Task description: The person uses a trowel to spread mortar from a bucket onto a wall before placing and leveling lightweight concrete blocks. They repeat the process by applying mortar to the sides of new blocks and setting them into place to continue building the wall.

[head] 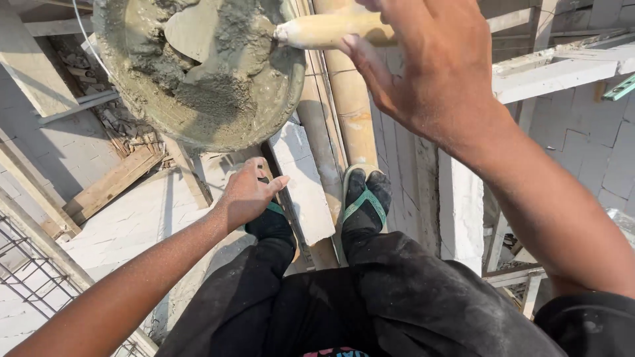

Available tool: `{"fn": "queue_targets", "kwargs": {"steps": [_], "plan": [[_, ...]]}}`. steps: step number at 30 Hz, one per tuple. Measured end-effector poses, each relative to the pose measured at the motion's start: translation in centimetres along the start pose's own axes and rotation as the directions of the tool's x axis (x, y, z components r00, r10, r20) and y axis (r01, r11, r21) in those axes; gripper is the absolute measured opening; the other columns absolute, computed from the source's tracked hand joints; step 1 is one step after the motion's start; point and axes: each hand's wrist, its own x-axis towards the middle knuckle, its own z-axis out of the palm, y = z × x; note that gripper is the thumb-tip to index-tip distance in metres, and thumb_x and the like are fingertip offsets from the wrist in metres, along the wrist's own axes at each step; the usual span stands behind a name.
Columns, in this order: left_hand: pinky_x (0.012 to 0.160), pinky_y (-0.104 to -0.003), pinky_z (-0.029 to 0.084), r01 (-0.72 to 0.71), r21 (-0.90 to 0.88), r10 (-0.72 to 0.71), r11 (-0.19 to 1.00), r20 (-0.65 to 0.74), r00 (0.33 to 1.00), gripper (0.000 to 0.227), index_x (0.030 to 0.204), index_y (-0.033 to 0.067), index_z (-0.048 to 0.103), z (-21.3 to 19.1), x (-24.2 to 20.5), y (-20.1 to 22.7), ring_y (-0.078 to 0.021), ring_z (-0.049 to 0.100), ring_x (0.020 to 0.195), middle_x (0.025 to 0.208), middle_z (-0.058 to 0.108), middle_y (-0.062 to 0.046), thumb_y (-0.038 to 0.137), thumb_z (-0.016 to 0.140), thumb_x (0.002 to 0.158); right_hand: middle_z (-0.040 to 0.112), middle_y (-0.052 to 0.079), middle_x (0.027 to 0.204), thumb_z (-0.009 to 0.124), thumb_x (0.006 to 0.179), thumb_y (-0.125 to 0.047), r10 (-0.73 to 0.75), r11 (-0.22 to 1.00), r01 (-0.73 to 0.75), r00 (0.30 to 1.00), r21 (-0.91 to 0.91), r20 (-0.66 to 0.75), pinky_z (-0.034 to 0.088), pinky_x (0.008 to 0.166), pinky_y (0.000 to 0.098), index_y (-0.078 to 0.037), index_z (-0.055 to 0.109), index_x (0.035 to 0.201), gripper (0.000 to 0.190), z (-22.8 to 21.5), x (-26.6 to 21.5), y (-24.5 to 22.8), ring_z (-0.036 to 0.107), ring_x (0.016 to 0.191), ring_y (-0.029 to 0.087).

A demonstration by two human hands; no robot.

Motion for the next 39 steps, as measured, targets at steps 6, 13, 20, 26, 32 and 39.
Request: {"fn": "queue_targets", "kwargs": {"steps": [6, 13, 20, 26, 32, 39], "plan": [[0.098, -0.047, 0.052, 0.139, 0.047, -0.141, 0.989, 0.055, 0.988, 0.079, 0.132, -0.0051, 0.051, 3.3, 2.9, 0.4, -0.0351, 0.066, 0.114, 0.118, 0.069, -0.025, 0.052, 0.077, 0.084, 0.071, 0.021, 0.064, 0.073, 0.085, -0.052, 0.265, 0.659, -0.700, 0.558, 0.275, 0.786, 0.058, 0.067, 0.0460, -0.002, 0.070, 0.119, 0.061, 8.0, -11.0, -5.5, 0.073, 0.061, 0.034], [0.060, -0.041, 0.056, 0.280, -0.195, -0.264, 0.940, 0.100, 0.959, 0.052, 0.100, -0.0100, 0.063, 5.4, -2.1, 1.6, -0.0307, 0.074, 0.068, 0.080, 0.075, -0.022, 0.034, 0.084, 0.081, 0.071, 0.030, 0.090, 0.079, 0.078, -0.062, 0.073, 0.533, -0.718, 0.567, 0.448, 0.821, 0.058, 0.080, 0.0486, 0.011, 0.053, 0.133, 0.095, 12.5, -14.9, -9.4, 0.072, 0.092, 0.043], [0.070, -0.036, 0.056, -0.029, -0.026, 0.027, 0.999, -0.062, 0.998, 0.055, 0.101, -0.0024, 0.058, 0.8, -5.6, 12.0, -0.0199, 0.072, 0.077, 0.081, 0.075, -0.014, 0.038, 0.087, 0.077, 0.058, 0.032, 0.135, 0.088, 0.070, -0.061, 0.093, 0.321, -0.678, 0.717, 0.661, 0.691, 0.048, 0.102, 0.0466, 0.006, 0.029, 0.156, 0.125, 9.6, -17.7, -8.4, 0.058, 0.125, 0.043], [0.061, -0.038, 0.059, -0.336, -0.510, 0.295, 0.792, -0.161, 0.942, 0.071, 0.139, 0.0002, 0.044, 1.1, 0.3, 25.3, -0.0168, 0.073, 0.078, 0.110, 0.071, -0.011, 0.037, 0.072, 0.086, 0.056, 0.022, 0.136, 0.091, 0.066, -0.043, 0.788, 0.333, -0.630, 0.595, 0.702, 0.161, 0.053, 0.103, 0.0428, 0.002, 0.029, 0.151, 0.115, 8.9, -19.4, -0.8, 0.062, 0.125, 0.030], [0.084, -0.033, 0.059, -0.298, -0.544, 0.337, 0.784, -0.030, 0.941, 0.080, 0.153, 0.0022, 0.031, 4.2, 1.3, 25.4, -0.0172, 0.069, 0.103, 0.114, 0.068, -0.018, 0.040, 0.068, 0.093, 0.060, 0.019, 0.125, 0.092, 0.066, -0.047, 0.862, 0.468, -0.784, 0.507, 0.408, -0.017, 0.050, 0.106, 0.0456, 0.001, 0.059, 0.134, 0.089, 9.5, -13.6, 21.4, 0.061, 0.119, 0.032], [0.092, -0.034, 0.054, 0.002, -0.410, 0.023, 0.912, 0.056, 0.998, 0.064, 0.143, 0.0062, 0.043, 4.6, 3.6, 17.6, -0.0162, 0.070, 0.102, 0.103, 0.076, -0.015, 0.037, 0.068, 0.093, 0.056, 0.021, 0.131, 0.093, 0.063, -0.048, 0.852, 0.381, -0.815, 0.493, 0.437, 0.176, 0.048, 0.107, 0.0434, 0.001, 0.056, 0.135, 0.094, 14.7, -7.7, 29.8, 0.058, 0.123, 0.033]]}}
